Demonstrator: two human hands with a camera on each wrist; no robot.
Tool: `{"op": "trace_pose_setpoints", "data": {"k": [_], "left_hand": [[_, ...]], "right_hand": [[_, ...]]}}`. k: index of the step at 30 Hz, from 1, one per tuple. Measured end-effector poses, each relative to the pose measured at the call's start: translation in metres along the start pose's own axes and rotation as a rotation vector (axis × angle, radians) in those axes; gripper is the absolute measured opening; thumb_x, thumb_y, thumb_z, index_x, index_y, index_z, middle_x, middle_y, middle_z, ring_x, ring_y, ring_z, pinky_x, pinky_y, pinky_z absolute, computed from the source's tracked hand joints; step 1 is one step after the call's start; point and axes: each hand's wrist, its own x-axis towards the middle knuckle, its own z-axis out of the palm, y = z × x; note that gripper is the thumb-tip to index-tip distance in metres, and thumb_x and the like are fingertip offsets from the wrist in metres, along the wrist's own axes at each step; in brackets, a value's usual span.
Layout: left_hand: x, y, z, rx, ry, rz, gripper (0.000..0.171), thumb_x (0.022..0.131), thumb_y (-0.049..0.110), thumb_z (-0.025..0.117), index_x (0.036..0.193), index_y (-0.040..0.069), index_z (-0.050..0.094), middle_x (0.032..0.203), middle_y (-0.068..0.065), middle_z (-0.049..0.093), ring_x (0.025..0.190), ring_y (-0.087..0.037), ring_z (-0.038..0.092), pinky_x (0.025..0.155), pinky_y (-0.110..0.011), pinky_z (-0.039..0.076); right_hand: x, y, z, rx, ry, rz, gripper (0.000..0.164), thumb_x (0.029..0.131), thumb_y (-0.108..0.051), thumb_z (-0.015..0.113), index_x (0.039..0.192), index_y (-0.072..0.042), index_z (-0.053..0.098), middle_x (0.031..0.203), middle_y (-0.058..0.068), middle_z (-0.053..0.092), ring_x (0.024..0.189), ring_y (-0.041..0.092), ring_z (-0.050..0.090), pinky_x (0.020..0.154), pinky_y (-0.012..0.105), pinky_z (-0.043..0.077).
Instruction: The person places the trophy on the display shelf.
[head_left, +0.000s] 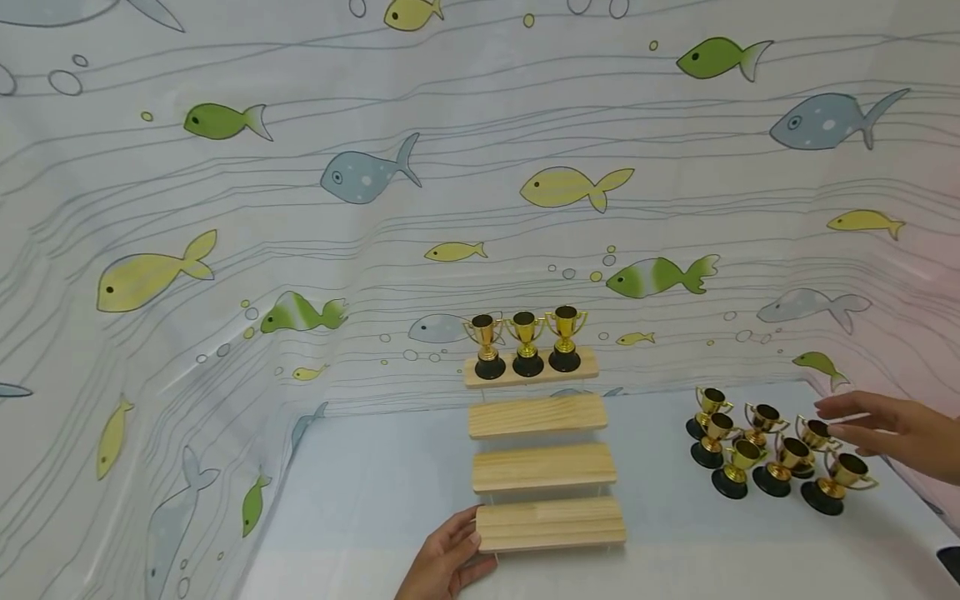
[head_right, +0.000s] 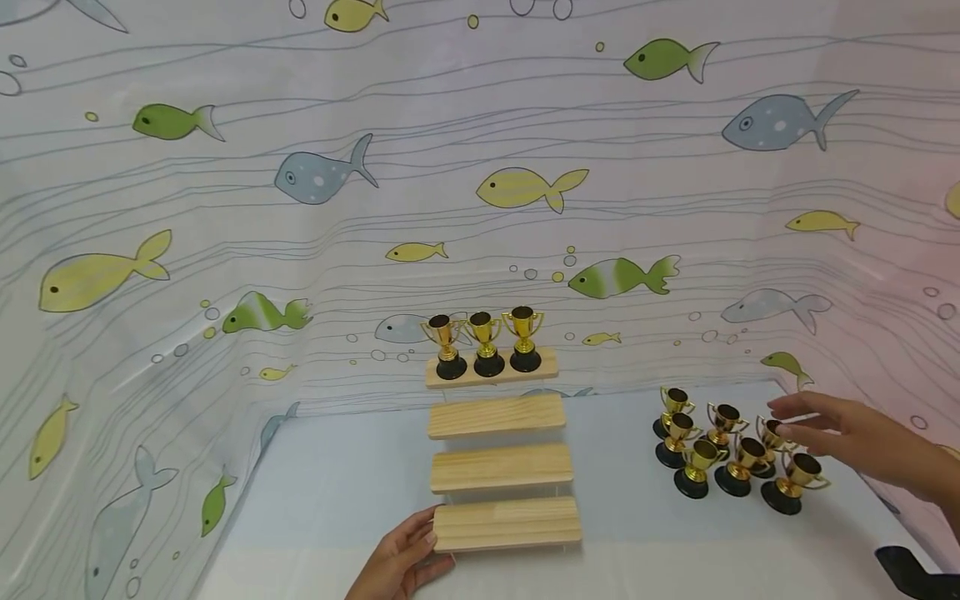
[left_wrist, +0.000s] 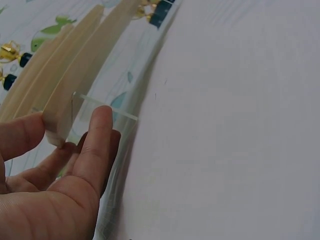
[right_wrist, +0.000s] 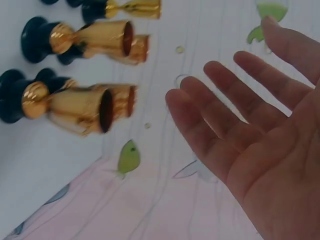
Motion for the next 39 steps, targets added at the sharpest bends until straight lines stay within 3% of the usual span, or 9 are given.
{"op": "trace_pose_setpoints", "data": {"k": [1,6,16,23,35,39], "left_hand": [[0.0,0.0,0.0,0.005,0.003,0.0,0.063,0.097,0.02,0.05,0.145,-0.005,0.018,0.134,-0.012,0.049,0.119,-0.027,0.054,0.099,-0.046,0.047],[0.0,0.0,0.0,0.018,0.015,0.002,0.063,0.097,0.02,0.051,0.145,-0.005,0.019,0.133,-0.012,0.05,0.118,-0.028,0.054,0.098,-0.045,0.047],[0.0,0.0,-0.001,-0.011,-0.016,0.011,0.062,0.098,0.019,0.049,0.145,-0.004,0.017,0.134,-0.011,0.049,0.119,-0.025,0.054,0.099,-0.046,0.046],[-0.001,0.001,0.0,-0.027,-0.009,0.003,0.064,0.097,0.02,0.05,0.146,-0.004,0.016,0.132,-0.009,0.051,0.118,-0.025,0.054,0.1,-0.046,0.046],[0.0,-0.001,-0.001,-0.02,-0.002,-0.005,0.065,0.097,0.021,0.051,0.146,-0.004,0.016,0.135,-0.012,0.047,0.119,-0.024,0.054,0.1,-0.045,0.046],[0.001,-0.001,-0.001,-0.005,0.013,-0.012,0.066,0.097,0.022,0.051,0.146,-0.004,0.016,0.136,-0.013,0.045,0.118,-0.024,0.054,0.099,-0.044,0.047]], "right_hand": [[-0.001,0.004,0.002,-0.001,-0.006,0.017,0.052,0.095,-0.027,0.054,0.127,0.012,0.039,0.121,0.038,0.045,0.092,0.036,0.059,0.064,0.044,0.057],[-0.004,0.027,0.012,-0.014,0.003,0.076,0.055,0.095,-0.029,0.054,0.125,0.015,0.039,0.118,0.041,0.045,0.093,0.046,0.058,0.063,0.046,0.057],[-0.005,0.056,0.026,0.046,-0.051,0.186,0.074,0.092,-0.046,0.053,0.129,0.014,0.032,0.122,0.042,0.04,0.092,0.041,0.058,0.066,0.042,0.057],[-0.007,0.061,0.035,0.129,-0.088,0.232,0.084,0.088,-0.051,0.056,0.131,0.016,0.028,0.126,0.046,0.032,0.094,0.044,0.059,0.067,0.042,0.057],[-0.007,0.059,0.051,0.136,-0.097,0.23,0.081,0.09,-0.045,0.057,0.134,0.015,0.023,0.123,0.043,0.036,0.089,0.03,0.061,0.069,0.042,0.058],[-0.006,0.06,0.056,0.142,-0.063,0.231,0.082,0.089,-0.048,0.056,0.133,0.014,0.025,0.122,0.042,0.038,0.087,0.027,0.06,0.068,0.042,0.058]]}}
